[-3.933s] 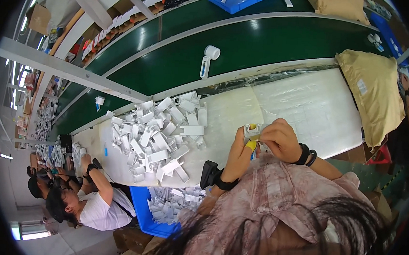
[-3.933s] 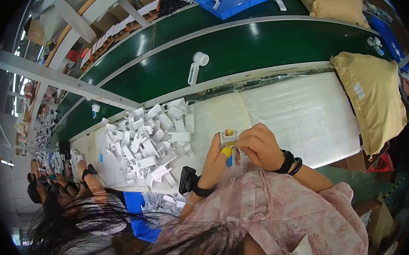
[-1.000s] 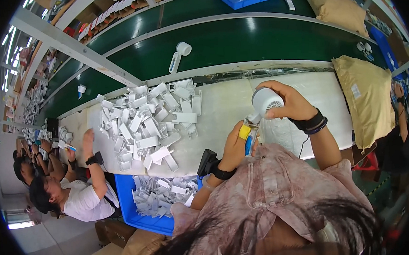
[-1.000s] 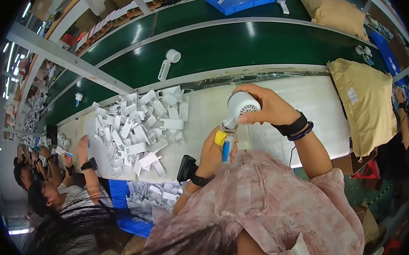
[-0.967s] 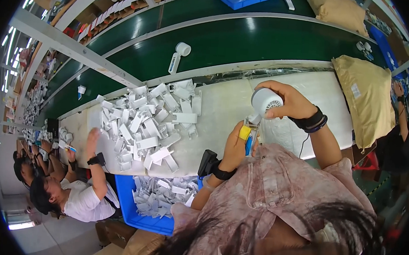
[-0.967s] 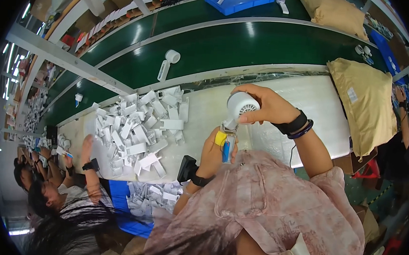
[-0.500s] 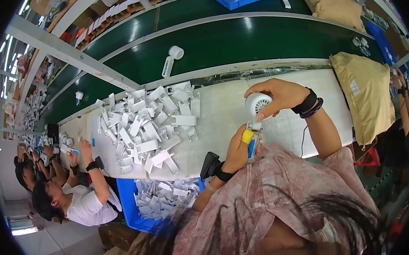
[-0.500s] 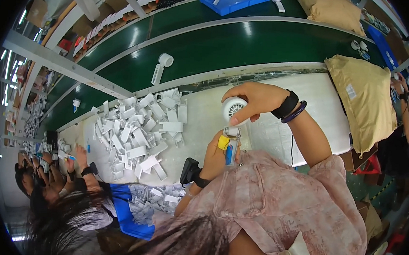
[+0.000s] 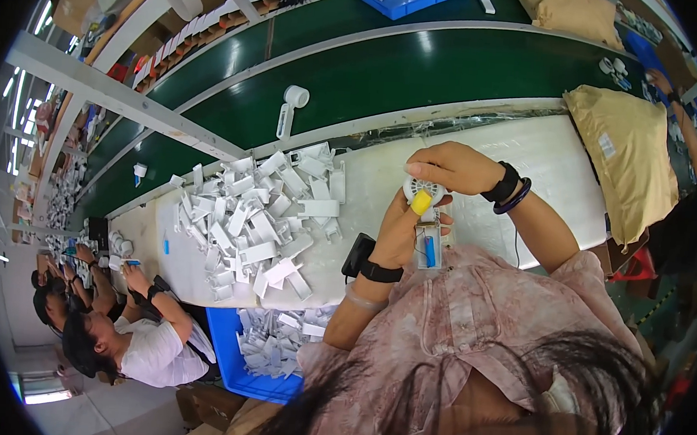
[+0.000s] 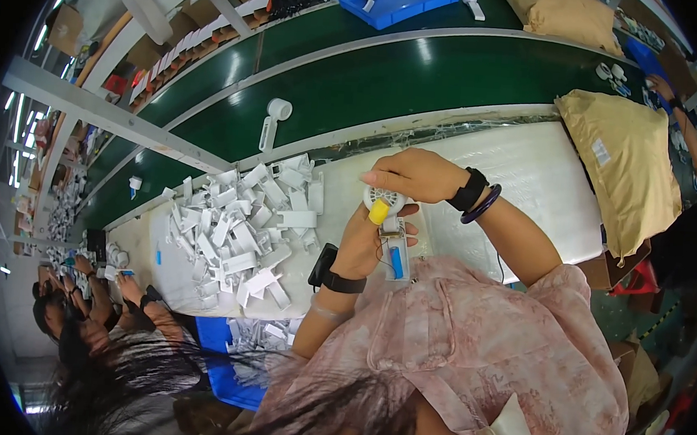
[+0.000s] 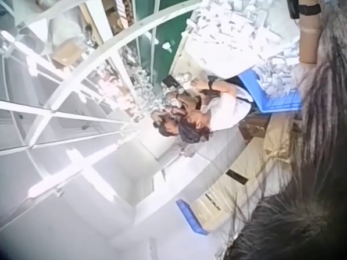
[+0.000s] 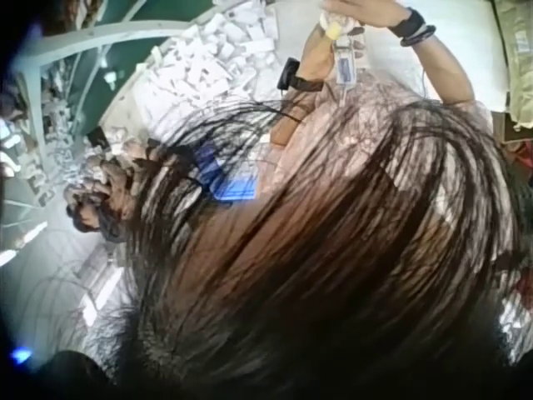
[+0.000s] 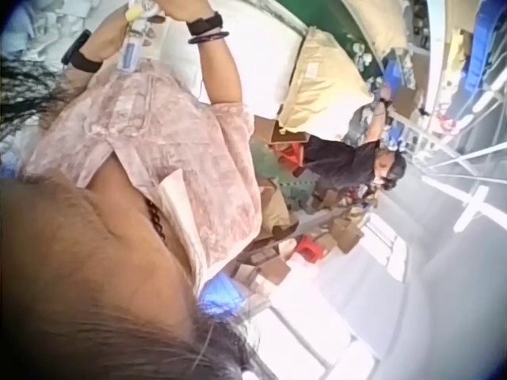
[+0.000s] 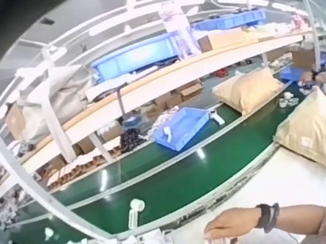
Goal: The person picks up a white plastic housing and a battery, inserts the battery into the housing, and then presses a circular fan component onto the assembly before placing it on a conveyor belt.
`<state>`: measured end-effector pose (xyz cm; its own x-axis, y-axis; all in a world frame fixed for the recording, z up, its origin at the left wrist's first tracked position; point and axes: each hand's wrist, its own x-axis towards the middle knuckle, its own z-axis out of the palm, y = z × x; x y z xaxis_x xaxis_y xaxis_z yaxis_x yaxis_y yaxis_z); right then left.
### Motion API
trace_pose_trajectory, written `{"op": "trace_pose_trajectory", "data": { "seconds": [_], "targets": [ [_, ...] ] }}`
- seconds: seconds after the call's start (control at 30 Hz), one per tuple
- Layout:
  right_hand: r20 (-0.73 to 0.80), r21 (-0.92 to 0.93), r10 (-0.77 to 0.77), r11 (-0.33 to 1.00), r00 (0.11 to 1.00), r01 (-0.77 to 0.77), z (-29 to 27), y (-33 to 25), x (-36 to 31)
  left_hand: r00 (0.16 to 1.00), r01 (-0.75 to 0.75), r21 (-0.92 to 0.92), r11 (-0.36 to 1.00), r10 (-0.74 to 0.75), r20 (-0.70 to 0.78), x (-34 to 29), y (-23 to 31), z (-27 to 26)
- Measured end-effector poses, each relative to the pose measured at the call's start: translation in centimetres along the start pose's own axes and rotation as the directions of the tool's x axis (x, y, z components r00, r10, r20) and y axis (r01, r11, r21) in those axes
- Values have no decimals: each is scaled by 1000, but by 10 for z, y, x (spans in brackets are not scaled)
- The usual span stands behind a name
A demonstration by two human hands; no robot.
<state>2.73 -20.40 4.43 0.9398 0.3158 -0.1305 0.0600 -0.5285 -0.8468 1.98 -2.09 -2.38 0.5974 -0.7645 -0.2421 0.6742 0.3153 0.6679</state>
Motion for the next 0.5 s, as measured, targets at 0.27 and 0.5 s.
{"op": "trace_pose_trajectory", "data": {
  "seconds": [0.27,0.5],
  "targets": [
    [-462,-170,-315,949,829,266,25,25,1,972,-149,47,988,155,-175,3,-8,-12],
    [-386,149,-98,975,917,167,66,29,-26,854,-438,39,898,430,-292,-5,3,-24]
  ]
}}
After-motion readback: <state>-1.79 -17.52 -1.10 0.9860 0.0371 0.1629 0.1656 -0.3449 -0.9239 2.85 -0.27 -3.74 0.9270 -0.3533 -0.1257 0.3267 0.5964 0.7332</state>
